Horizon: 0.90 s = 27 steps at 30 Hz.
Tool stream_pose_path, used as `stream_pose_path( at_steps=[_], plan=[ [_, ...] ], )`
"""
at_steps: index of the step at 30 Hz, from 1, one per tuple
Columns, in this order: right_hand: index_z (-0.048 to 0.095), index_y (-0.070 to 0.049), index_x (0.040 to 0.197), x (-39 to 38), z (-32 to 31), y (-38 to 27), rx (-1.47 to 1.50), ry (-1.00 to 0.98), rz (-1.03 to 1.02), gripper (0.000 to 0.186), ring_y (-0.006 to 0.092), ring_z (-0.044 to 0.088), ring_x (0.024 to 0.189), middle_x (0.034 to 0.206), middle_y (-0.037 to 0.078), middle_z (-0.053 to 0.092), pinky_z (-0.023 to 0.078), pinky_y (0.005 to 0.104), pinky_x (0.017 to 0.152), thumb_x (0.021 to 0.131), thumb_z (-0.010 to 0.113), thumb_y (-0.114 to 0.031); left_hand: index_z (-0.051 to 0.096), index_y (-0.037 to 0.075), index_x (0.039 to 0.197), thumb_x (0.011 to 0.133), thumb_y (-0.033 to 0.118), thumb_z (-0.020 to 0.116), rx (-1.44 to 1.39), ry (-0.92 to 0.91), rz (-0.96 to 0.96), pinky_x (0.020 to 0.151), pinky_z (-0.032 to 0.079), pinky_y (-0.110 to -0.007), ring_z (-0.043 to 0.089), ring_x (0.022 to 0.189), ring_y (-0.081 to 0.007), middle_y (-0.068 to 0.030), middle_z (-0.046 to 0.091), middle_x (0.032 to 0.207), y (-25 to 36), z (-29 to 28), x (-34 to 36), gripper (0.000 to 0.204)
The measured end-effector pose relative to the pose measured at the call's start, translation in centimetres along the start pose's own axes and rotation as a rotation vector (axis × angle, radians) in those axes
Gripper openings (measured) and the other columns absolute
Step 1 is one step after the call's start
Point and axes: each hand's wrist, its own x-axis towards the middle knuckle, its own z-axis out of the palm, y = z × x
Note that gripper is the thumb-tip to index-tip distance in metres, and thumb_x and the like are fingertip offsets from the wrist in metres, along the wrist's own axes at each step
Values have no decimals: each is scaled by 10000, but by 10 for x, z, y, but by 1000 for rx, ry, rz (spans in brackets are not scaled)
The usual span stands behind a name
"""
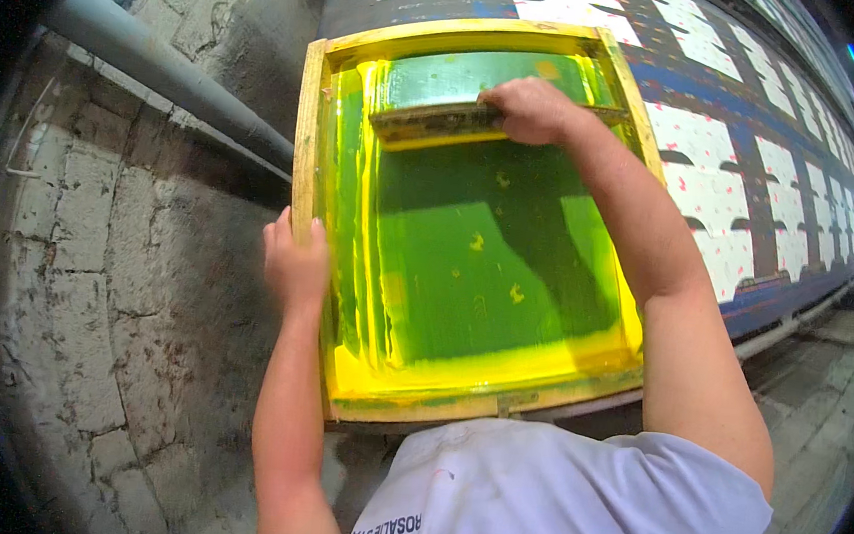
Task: The person holds a screen printing frame and repeatedly pulls a squeegee across a green ink bed to spread the ink evenly. The person adjusts the frame position and repositions the squeegee multiple times while maintaining consistent pressure.
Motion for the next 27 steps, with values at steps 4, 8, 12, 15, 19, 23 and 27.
stream_pose_path(
  at_steps=[4,8,12,15,19,23,27],
  plan=[
    [755,-125,1229,-82,20,-60,32,13,-36,395,444,769,1076,1098,206,799,614,591,940,843,681,-91,674,75,1449,986,287,771,-20,9,88,1014,586,-546,697,1200,-438,-194,658,1351,-12,5,2,518],
    [748,-114,1163,-155,41,-117,25,10,-25,338,450,773,1026,1036,195,791,623,588,885,833,684,-83,675,57,1451,974,282,785,-18,2,109,1028,588,-545,696,1215,-436,-203,665,1340,-25,13,4,539],
    [754,-111,1186,-217,56,-167,62,78,-3,368,449,770,1033,1066,195,783,625,585,873,823,699,-83,678,22,1427,1011,356,738,86,4,91,1038,588,-561,693,1257,-444,-219,685,1373,-21,21,11,536],
    [774,-136,1250,-261,67,-201,38,53,17,426,414,782,1052,1094,174,785,637,551,898,830,720,-87,685,12,1410,1014,453,714,130,-90,3,1012,590,-584,706,1248,-460,-251,714,1363,-19,21,14,594],
    [800,-160,1279,-297,75,-225,17,118,-41,445,372,761,1109,1115,143,778,626,507,957,836,824,-189,706,6,1342,1025,512,682,152,-119,-13,1010,592,-599,724,1226,-469,-251,733,1346,-20,19,14,597],
    [825,-142,1219,-317,90,-233,109,237,-85,455,365,732,1138,1136,134,764,605,493,987,872,878,-431,730,20,1293,1030,534,675,154,-89,-17,999,596,-611,737,1208,-472,-246,747,1332,-19,21,14,581],
    [822,-98,1189,-330,103,-229,212,333,-150,439,376,727,1141,1150,138,778,597,511,993,935,825,-455,738,31,1292,1036,570,670,216,-75,-29,990,599,-612,742,1204,-470,-247,746,1337,-18,22,15,600]
  ],
)
